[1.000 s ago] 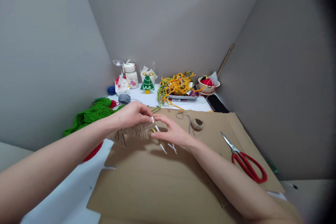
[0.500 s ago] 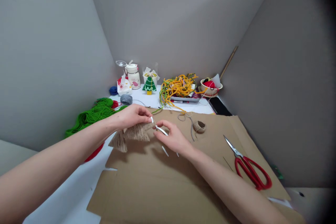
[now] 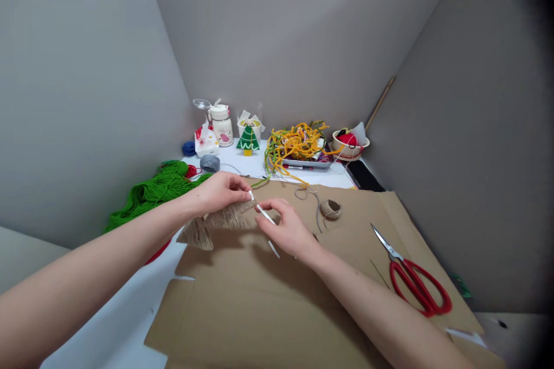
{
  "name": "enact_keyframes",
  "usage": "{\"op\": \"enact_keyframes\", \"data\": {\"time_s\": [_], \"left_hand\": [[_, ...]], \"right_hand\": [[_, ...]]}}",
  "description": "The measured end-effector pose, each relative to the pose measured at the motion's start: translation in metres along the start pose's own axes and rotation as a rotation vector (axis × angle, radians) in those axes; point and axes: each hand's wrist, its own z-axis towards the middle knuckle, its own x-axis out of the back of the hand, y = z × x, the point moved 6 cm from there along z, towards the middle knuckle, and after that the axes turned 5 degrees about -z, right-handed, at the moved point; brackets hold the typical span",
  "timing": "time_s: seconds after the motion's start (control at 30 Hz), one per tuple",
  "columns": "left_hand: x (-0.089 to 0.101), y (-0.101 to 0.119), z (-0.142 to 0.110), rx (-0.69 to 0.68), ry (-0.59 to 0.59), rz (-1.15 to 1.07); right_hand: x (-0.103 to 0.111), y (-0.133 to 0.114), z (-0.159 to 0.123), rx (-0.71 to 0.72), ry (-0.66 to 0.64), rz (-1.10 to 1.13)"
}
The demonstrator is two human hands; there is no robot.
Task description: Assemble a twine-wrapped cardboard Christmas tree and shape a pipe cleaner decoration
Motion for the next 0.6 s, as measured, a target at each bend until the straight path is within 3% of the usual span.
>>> {"op": "enact_keyframes", "data": {"time_s": [0.3, 0.6], "left_hand": [[-0.005, 0.029, -0.015, -0.137, 0.24, 0.379], [-0.022, 0.041, -0.025, -0.406, 0.363, 0.685]], "right_hand": [[-0.002, 0.007, 0.001, -0.056, -0.017, -0.002], [-0.003, 0.012, 0.005, -0.156, -0.107, 0.133]]}}
